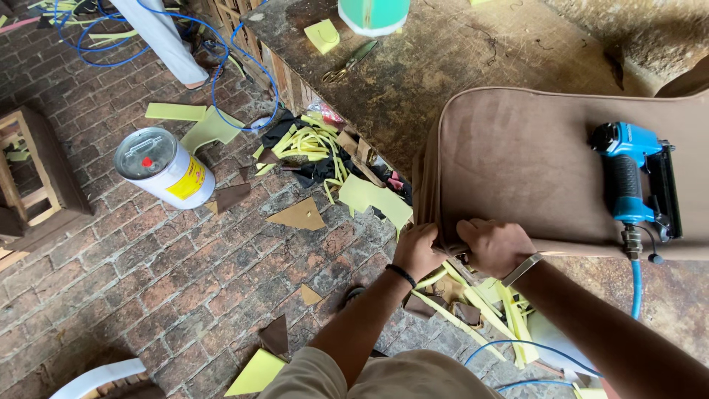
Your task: The person drapes brown fabric over a wooden chair frame, smooths and aligns the material, then uses a pneumatic staple gun to secure the fabric along the edges and corners. The person repeatedly adjusts the fabric and staples it in place around the perimeter.
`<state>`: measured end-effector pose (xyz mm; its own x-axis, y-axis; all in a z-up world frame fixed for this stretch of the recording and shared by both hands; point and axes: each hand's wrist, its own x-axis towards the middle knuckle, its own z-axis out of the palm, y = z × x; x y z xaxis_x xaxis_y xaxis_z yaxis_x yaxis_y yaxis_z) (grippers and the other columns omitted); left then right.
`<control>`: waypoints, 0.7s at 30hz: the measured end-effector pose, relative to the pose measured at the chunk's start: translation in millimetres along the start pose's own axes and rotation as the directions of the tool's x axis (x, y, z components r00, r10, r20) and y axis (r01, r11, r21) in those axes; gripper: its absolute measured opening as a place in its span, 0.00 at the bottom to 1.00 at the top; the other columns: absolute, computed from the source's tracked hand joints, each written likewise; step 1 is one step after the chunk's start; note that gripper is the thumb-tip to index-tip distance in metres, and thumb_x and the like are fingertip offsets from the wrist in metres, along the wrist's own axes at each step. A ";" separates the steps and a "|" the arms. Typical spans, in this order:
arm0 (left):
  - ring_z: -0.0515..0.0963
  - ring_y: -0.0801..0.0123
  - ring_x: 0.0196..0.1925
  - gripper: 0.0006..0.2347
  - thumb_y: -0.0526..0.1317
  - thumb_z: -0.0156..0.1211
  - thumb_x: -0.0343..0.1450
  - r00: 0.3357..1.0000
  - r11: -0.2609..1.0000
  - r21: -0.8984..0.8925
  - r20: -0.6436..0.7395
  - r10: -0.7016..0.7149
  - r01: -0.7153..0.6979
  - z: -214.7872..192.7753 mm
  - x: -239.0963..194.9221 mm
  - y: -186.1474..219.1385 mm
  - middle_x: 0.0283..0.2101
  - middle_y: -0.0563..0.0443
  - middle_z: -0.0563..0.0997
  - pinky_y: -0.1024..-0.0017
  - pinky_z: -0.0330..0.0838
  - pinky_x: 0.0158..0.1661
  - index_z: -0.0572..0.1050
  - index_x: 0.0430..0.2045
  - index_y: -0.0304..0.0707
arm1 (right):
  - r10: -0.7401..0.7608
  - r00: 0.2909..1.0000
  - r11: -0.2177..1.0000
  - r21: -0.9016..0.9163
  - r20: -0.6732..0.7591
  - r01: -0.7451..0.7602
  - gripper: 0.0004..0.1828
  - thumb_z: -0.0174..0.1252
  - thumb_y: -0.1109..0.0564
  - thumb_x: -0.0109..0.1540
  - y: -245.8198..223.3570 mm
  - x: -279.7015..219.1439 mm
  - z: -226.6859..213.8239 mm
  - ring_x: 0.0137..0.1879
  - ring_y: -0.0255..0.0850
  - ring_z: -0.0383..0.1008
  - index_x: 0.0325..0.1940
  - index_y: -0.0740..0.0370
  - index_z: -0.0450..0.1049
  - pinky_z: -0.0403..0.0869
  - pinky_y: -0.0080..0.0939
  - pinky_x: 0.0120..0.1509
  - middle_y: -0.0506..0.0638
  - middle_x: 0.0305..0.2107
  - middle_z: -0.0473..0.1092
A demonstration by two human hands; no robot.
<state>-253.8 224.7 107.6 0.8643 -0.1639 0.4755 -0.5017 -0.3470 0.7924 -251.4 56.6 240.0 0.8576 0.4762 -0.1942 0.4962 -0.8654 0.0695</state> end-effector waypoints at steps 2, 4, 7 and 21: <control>0.84 0.51 0.38 0.14 0.40 0.76 0.60 1.000 1.000 -0.022 0.002 -0.018 0.018 1.3 -3.7 1.2 0.33 0.46 0.82 0.59 0.78 0.39 0.74 0.26 0.37 | 0.035 0.999 0.999 -0.004 -0.016 -0.035 0.12 0.61 0.53 0.54 -2.8 -2.9 6.2 0.24 0.49 0.77 0.38 0.56 0.70 0.76 0.49 0.26 0.52 0.21 0.73; 0.83 0.51 0.36 0.15 0.41 0.78 0.59 0.999 0.999 -0.038 -0.017 -0.039 0.038 3.9 -6.6 1.0 0.32 0.45 0.81 0.59 0.79 0.37 0.74 0.26 0.36 | 0.035 0.983 0.999 0.021 -0.182 -0.031 0.07 0.61 0.54 0.54 -6.2 -5.3 11.5 0.23 0.48 0.77 0.33 0.56 0.71 0.75 0.50 0.24 0.51 0.22 0.73; 0.83 0.51 0.34 0.16 0.41 0.80 0.59 0.994 0.996 -0.067 -0.080 -0.072 0.066 12.9 -12.2 2.9 0.30 0.44 0.81 0.59 0.78 0.34 0.73 0.24 0.36 | 0.052 0.962 0.998 0.034 -0.268 -0.045 0.04 0.59 0.58 0.54 -13.7 -12.0 16.7 0.25 0.47 0.77 0.32 0.55 0.72 0.75 0.48 0.25 0.50 0.22 0.73; 0.80 0.46 0.39 0.18 0.36 0.76 0.59 0.992 0.994 0.005 0.061 0.112 -0.113 1.8 -18.0 -25.6 0.36 0.38 0.77 0.56 0.78 0.38 0.68 0.31 0.33 | 0.176 0.699 0.983 0.159 -0.693 -0.090 0.09 0.61 0.66 0.51 -29.4 -41.9 75.9 0.35 0.42 0.76 0.29 0.51 0.77 0.76 0.43 0.36 0.44 0.33 0.74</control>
